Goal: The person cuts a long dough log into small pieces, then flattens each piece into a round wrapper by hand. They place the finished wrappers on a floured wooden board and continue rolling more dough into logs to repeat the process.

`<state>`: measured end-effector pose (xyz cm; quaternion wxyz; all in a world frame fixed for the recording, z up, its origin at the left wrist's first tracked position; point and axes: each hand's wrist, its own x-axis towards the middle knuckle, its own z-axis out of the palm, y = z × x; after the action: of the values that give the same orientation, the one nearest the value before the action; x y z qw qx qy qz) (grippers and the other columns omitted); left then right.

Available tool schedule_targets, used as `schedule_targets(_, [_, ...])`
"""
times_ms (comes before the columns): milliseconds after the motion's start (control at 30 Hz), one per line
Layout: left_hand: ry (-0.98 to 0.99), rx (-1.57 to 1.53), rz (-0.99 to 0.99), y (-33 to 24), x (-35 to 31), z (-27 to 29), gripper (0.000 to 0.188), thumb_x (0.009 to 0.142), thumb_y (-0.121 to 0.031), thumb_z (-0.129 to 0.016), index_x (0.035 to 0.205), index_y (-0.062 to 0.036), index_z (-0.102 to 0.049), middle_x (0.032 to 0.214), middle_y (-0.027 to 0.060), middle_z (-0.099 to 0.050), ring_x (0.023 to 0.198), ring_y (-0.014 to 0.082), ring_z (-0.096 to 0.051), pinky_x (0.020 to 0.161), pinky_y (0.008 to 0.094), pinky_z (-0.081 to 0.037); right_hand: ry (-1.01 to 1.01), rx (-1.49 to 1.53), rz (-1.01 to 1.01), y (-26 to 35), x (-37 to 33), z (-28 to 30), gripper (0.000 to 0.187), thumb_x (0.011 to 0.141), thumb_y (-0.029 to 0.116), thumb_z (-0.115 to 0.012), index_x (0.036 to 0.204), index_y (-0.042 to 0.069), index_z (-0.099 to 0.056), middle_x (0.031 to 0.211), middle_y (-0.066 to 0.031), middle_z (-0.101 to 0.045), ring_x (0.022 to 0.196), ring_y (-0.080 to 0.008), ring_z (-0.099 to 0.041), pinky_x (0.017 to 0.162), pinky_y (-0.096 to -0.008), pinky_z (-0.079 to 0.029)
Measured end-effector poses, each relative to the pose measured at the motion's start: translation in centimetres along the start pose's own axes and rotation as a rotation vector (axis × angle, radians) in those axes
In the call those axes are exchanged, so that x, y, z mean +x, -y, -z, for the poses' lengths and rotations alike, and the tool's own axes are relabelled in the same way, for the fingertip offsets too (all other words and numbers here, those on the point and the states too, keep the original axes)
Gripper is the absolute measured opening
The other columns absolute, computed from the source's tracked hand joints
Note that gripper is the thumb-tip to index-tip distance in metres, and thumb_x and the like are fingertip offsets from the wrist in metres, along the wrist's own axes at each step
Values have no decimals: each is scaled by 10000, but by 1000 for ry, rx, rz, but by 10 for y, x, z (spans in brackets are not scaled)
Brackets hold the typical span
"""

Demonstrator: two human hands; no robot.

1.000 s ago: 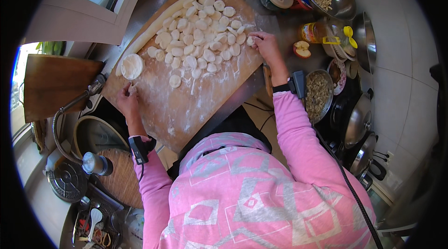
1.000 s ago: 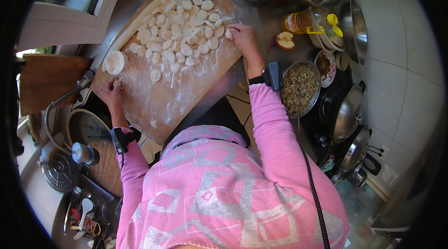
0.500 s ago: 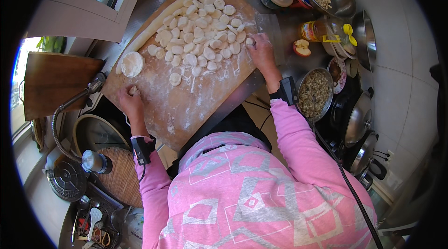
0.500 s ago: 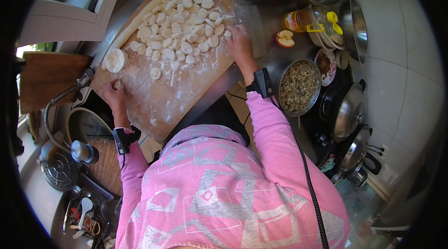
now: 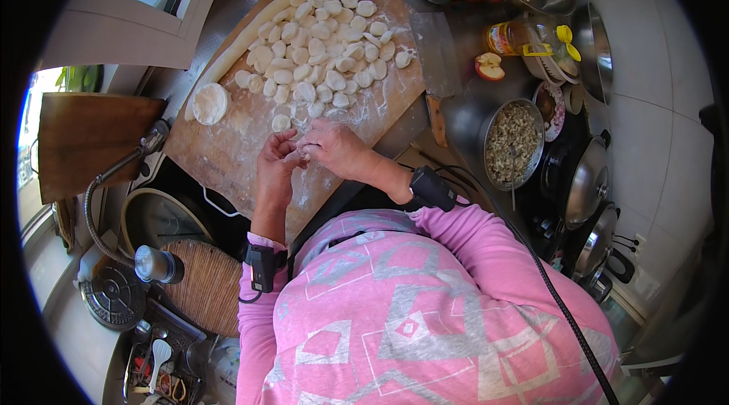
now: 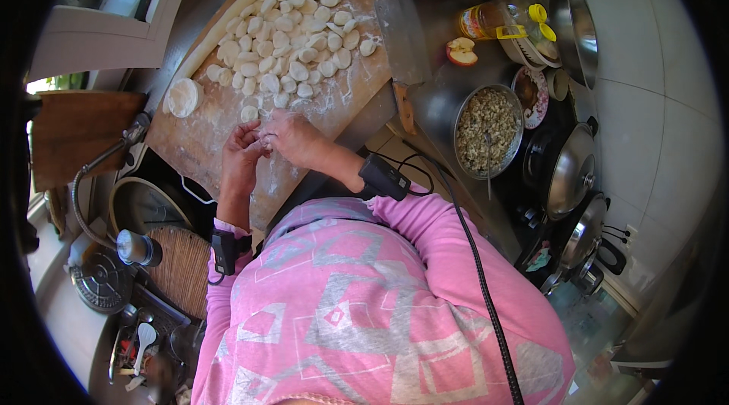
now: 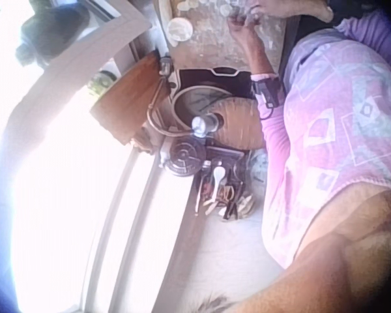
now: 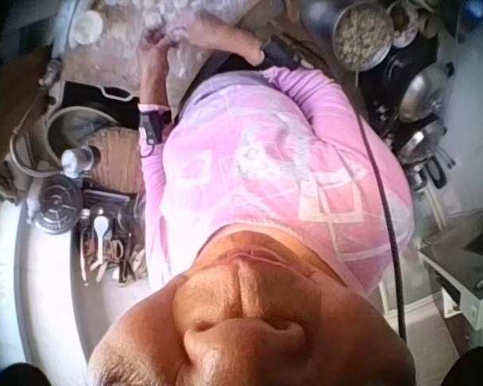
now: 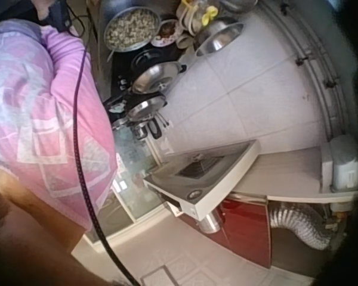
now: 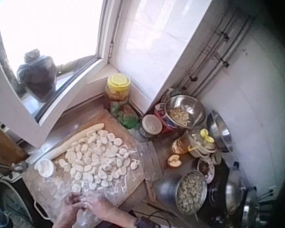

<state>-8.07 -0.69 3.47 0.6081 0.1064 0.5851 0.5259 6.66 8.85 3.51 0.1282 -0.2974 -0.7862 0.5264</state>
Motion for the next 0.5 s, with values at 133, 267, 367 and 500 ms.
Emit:
schedule_targets(133, [12, 13, 52, 4, -5, 1, 431, 837, 54, -665, 1248, 45, -537, 930, 92, -685, 769, 160, -647, 680, 277, -514, 71, -35, -12, -7, -7, 8, 130, 841, 147, -650, 886, 59, -736, 881, -169, -646, 869, -365, -629, 777, -438, -509])
schedule_targets(267, [46, 87, 84, 6, -6, 0, 396, 844, 67, -648, 1228, 51, -552, 947, 100, -693, 788, 161, -649, 685, 289, -527, 109, -196, 93, -8, -11, 9, 118, 844, 144, -641, 837, 60, -724, 872, -176, -652, 858, -384, -633, 776, -452, -514])
schedule_targets(367, [90, 156, 104, 6, -7, 0, 373, 843, 79, -634, 1207, 47, -563, 950, 95, -692, 800, 162, -649, 685, 294, -533, 161, -192, 59, -11, -14, 7, 112, 842, 132, -630, 840, 41, -697, 873, -185, -642, 852, -395, -632, 780, -472, -514])
schedule_targets(500, [178, 144, 105, 7, -7, -2, 342, 853, 56, -650, 1184, 29, -570, 924, 71, -686, 793, 152, -648, 706, 288, -533, 153, -294, -22, -15, -20, 5, 111, 834, 126, -623, 852, 20, -650, 871, -194, -637, 848, -394, -633, 784, -476, -517])
